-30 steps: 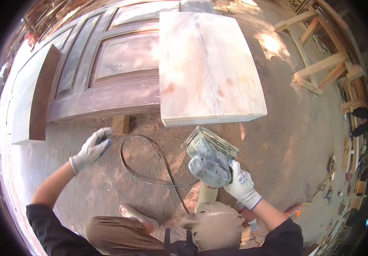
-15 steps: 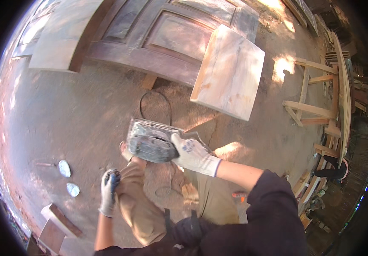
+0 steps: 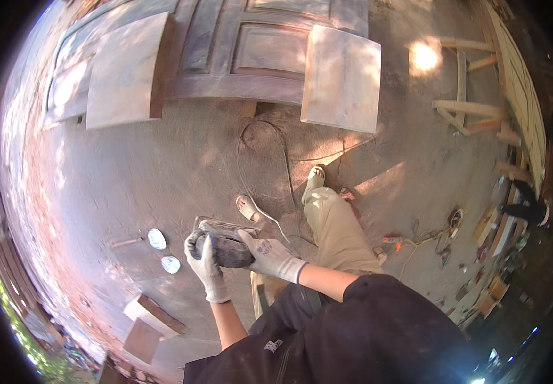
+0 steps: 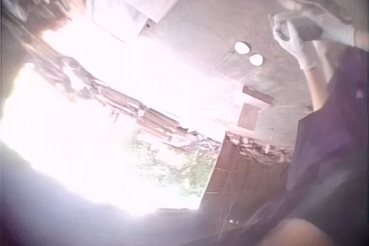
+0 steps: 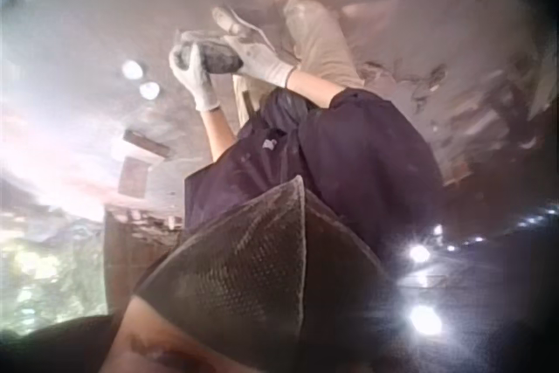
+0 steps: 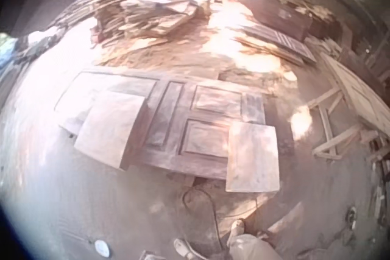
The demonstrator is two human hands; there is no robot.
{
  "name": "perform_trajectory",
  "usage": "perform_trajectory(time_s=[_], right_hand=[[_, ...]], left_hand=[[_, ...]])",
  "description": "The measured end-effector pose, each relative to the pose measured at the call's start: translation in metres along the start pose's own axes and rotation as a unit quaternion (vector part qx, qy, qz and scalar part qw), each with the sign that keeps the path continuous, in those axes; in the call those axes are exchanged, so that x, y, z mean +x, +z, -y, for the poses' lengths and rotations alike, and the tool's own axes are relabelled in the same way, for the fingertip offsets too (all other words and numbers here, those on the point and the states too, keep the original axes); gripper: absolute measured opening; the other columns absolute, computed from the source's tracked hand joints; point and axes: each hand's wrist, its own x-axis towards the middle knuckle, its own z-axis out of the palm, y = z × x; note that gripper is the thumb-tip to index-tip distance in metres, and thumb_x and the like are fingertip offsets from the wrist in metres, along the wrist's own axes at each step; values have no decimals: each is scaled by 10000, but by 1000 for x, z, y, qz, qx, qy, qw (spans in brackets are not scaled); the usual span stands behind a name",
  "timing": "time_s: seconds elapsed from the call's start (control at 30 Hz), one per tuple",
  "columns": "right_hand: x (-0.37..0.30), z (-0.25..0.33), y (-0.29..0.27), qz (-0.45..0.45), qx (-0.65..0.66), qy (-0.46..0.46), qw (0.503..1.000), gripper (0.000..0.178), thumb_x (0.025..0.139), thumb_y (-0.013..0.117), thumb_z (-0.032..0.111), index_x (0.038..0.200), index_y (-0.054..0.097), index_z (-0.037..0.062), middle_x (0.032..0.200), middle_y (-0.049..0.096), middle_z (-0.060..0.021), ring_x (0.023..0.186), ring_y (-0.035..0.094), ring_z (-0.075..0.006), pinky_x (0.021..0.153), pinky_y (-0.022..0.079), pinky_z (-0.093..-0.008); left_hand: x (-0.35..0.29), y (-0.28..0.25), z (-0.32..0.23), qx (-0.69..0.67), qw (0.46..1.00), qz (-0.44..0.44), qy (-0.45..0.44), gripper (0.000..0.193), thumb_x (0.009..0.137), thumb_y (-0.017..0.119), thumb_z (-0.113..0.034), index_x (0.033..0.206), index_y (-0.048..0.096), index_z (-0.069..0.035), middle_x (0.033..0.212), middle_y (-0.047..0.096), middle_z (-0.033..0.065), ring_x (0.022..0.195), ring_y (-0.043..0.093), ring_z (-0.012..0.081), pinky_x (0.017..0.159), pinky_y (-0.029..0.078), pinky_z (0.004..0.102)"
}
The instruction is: The person uses an electric orbital sander to smooth the surface of a large wooden panel. They move the sander across the panel in consistent strokes, covering different areas to even out the surface.
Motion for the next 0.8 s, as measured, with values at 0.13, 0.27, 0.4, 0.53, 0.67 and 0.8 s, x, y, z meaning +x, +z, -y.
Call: perform_trajectory(time_s=[0.13,0.27,0.4,0.53,0.67,0.8], right_hand=[[-1,-53,-27,-54,49,102,992,826,829,726,357,1469,289,73,1176,643,-260,990,669,-404,777,540,-493],[16,-137,-79,-195,141,170,956,828,804,750,296,1470,302,96,1196,621,-277,1003,646,-446,819,529,-507],[51,-253,-123,-398,72,140,904,868,797,762,236,1490,270,58,1245,587,-284,1029,630,-470,855,519,-504],[104,-326,-184,-445,91,208,866,887,828,747,249,1512,218,50,1250,593,-277,1069,624,-453,863,518,-492],[136,-366,-250,-415,255,305,818,896,865,725,307,1523,173,55,1264,590,-272,1044,640,-434,847,514,-503],[207,-368,-351,-431,205,268,837,901,842,751,235,1506,200,-20,913,724,-162,820,709,-368,751,567,-459]], left_hand=[[12,98,1,79,995,53,-30,289,844,742,-36,1100,614,2,1094,616,52,1002,569,130,931,460,283],[33,228,51,135,981,136,-30,336,824,768,-54,1115,607,-7,1069,611,42,983,569,124,904,470,275],[56,365,120,208,954,204,70,428,740,832,-130,1101,626,-30,1202,583,125,1113,566,249,994,450,374],[83,485,159,223,931,259,129,480,706,845,-158,1121,621,-66,1228,554,139,1150,553,313,1004,449,407],[111,594,166,304,889,278,197,491,662,831,-174,1106,628,-118,1173,564,160,1128,564,365,952,476,444],[185,678,117,327,883,275,193,294,692,770,-190,941,668,-72,1053,640,154,947,639,296,850,521,392]])
